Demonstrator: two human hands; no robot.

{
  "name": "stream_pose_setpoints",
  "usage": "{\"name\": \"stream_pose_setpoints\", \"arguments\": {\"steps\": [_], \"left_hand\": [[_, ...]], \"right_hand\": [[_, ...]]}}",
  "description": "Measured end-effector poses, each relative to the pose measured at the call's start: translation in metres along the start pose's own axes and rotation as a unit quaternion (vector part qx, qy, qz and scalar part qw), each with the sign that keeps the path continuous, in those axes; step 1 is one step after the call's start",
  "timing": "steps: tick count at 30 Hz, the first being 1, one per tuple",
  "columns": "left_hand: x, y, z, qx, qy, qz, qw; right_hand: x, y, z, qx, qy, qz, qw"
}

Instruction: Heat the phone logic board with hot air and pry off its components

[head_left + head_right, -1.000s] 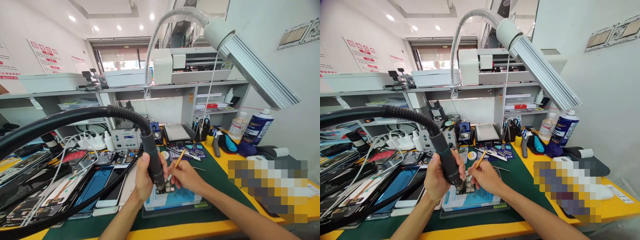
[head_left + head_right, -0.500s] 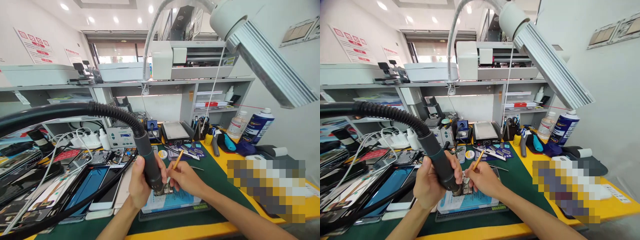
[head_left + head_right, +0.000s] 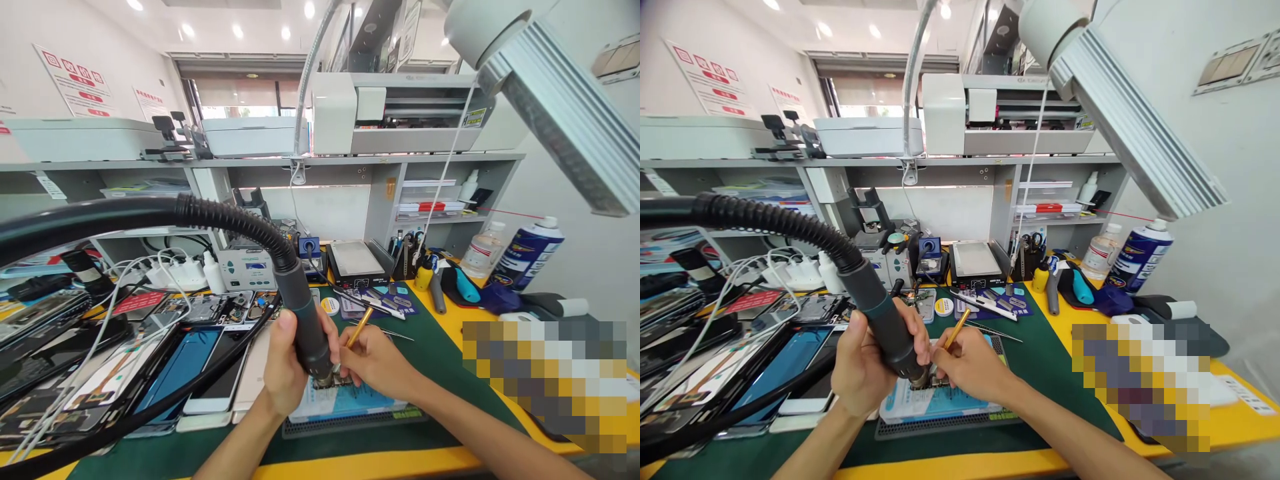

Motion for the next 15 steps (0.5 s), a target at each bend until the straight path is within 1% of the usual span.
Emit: {"name": "stream_pose_setpoints", "arguments": {"steps": [5, 15], "left_hand": [[-0.0019, -0.0028, -0.0001, 0.000, -0.007, -0.005, 1.000], [0.0027, 0.0024, 0.0006, 0.000, -0.015, 0.012, 1.000]], "right_hand": [[0.0011, 0.0008, -0.0002, -0.002, 0.008, 0.001, 1.000], [-0.0043, -0.0001, -0.0010, -0.007, 0.006, -0.006, 1.000]]}}
Point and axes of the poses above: each hand's wrist, its own z-axis towards the middle knuckle, its own y-axis out of the palm, x = y × z, the point moved 7 cm from there along z, towards the middle knuckle, and after that the axes turned 5 degrees about -z, right-handed, at the moved point
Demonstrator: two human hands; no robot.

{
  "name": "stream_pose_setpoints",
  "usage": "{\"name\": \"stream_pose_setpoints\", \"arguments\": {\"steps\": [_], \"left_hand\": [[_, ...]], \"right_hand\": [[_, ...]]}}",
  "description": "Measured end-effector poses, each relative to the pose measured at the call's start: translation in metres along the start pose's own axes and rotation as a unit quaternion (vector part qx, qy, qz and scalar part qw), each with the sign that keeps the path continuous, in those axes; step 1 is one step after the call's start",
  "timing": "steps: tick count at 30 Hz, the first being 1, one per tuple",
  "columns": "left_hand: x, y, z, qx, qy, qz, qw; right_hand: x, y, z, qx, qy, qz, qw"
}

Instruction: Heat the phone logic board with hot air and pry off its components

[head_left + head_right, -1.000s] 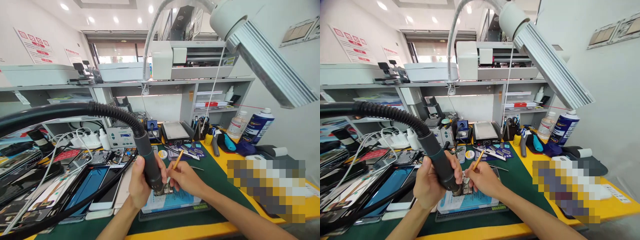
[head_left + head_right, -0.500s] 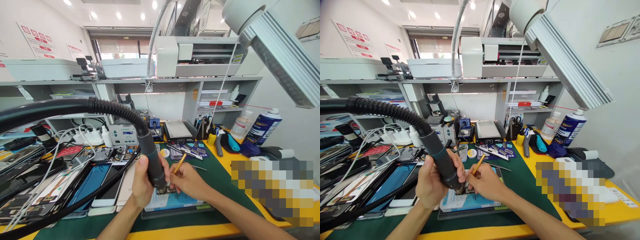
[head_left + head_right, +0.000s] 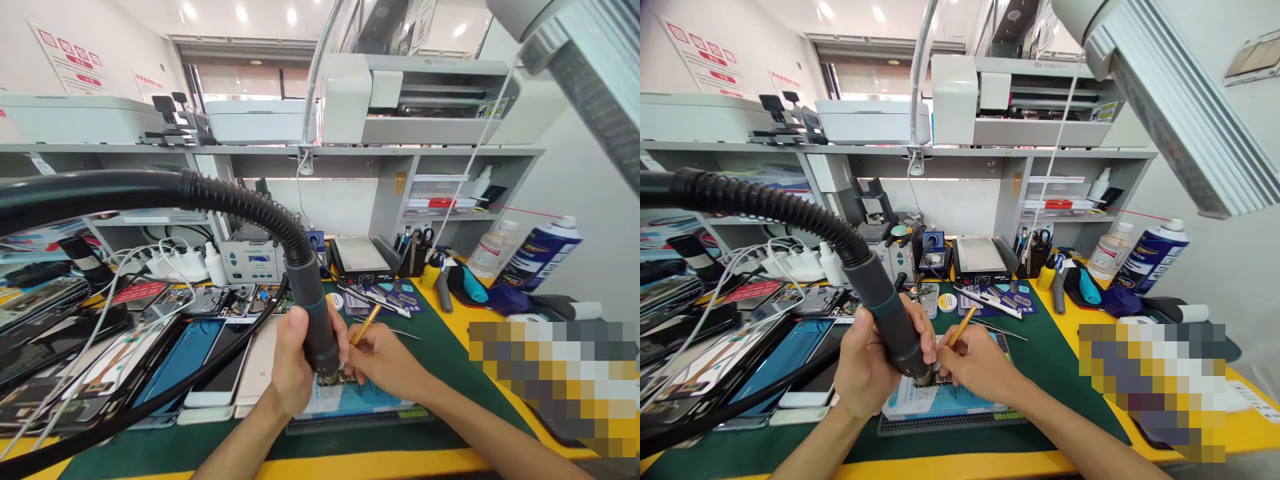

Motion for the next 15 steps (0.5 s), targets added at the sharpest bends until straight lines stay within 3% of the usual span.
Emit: {"name": "stream_pose_setpoints", "arguments": {"steps": [15], "left_hand": [[-0.0030, -0.0017, -0.0001, 0.000, -0.001, -0.015, 1.000]], "right_hand": [[-0.0014, 0.0003, 0.0003, 0.001, 0.012, 0.014, 1.000]]}}
Point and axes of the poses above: each hand's wrist, its own z-axis towards the middle knuckle, its own y-axis out of the palm, x = y × z, the point moved 7 cm from there along z, towards the middle knuckle, and after that the axes turned 5 degrees about -z, right-handed, at the moved point
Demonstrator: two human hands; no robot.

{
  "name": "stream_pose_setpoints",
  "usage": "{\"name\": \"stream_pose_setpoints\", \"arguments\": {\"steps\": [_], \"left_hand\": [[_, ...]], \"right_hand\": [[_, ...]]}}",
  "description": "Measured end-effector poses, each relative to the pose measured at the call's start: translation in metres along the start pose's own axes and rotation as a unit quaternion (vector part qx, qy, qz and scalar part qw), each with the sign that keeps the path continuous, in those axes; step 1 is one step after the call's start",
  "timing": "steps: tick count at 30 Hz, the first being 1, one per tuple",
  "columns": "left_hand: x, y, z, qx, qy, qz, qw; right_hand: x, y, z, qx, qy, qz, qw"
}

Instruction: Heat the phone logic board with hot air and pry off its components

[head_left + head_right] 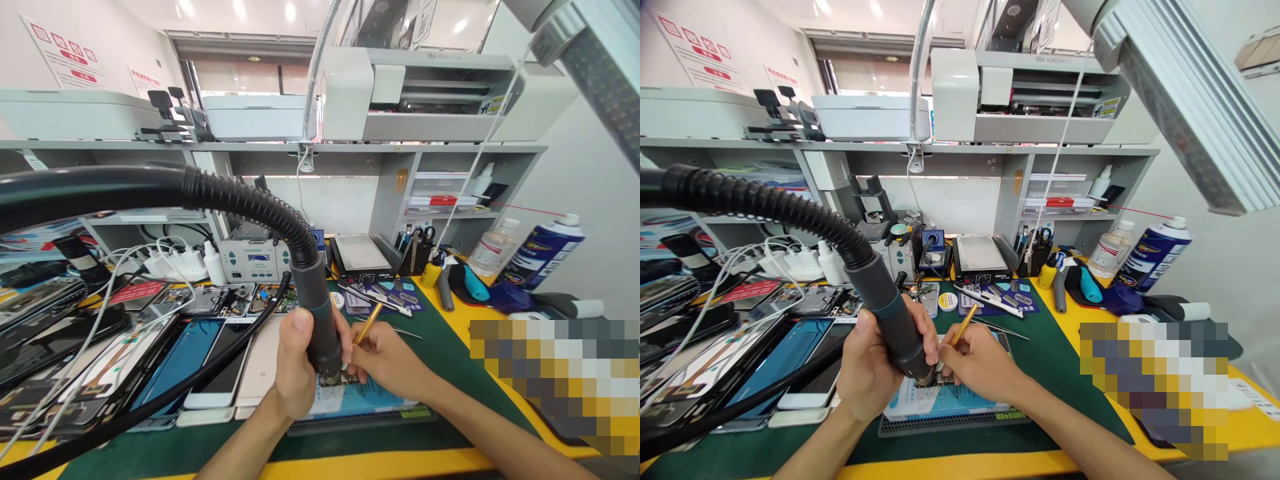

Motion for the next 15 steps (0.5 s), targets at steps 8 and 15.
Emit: {"name": "stream_pose_setpoints", "arguments": {"steps": [8, 15], "left_hand": [[-0.0015, -0.0007, -0.0015, 0.000, -0.001, -0.012, 1.000], [0.0001, -0.0007, -0.0001, -0.007, 0.008, -0.004, 1.000]], "right_hand": [[-0.0001, 0.0005, -0.0008, -0.001, -0.001, 0.001, 1.000], [0.0028, -0.0003, -0.0005, -0.002, -0.007, 0.000, 1.000]]}}
Point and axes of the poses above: each hand's wrist, its own z-axis towards the middle knuckle, its own y-axis out of the palm, x = y × z, the point moved 7 cm from there along z, towards the middle knuckle, and after that the axes turned 5 degrees about -z, right-handed, at the moved point
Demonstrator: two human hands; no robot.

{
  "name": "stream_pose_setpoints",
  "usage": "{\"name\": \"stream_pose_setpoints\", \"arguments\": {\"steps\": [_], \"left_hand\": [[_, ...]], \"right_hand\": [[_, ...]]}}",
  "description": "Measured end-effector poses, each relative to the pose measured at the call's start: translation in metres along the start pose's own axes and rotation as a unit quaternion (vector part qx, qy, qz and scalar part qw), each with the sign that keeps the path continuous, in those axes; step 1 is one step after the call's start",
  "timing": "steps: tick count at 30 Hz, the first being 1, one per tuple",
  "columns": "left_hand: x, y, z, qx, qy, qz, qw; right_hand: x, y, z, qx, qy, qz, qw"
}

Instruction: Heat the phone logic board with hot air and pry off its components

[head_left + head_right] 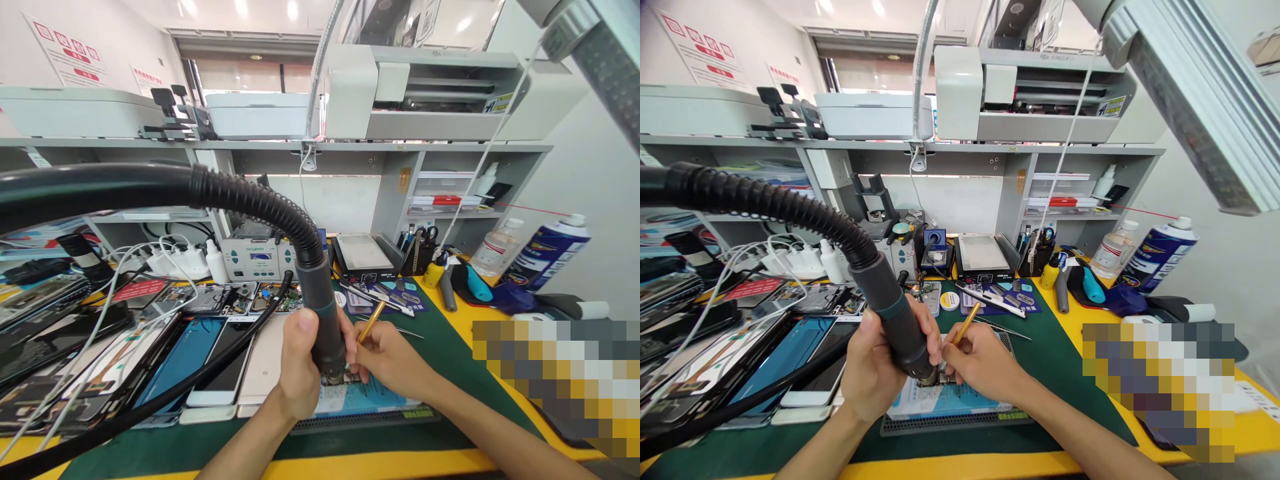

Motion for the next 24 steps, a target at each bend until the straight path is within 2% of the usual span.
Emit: {"name": "stream_pose_setpoints", "arguments": {"steps": [24], "left_hand": [[-0.0041, 0.0006, 0.0002, -0.010, 0.001, -0.012, 1.000]], "right_hand": [[0.0008, 0.0001, 0.0003, 0.003, -0.001, 0.016, 1.000]]}}
Point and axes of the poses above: each hand's wrist, its own z-axis towards the middle knuckle, its own y-axis out of the palm, x = y × z, the point moved 7 cm from there along z, towards the middle knuckle, and after that the axes turned 5 degrees about -z, right-handed, at the moved point
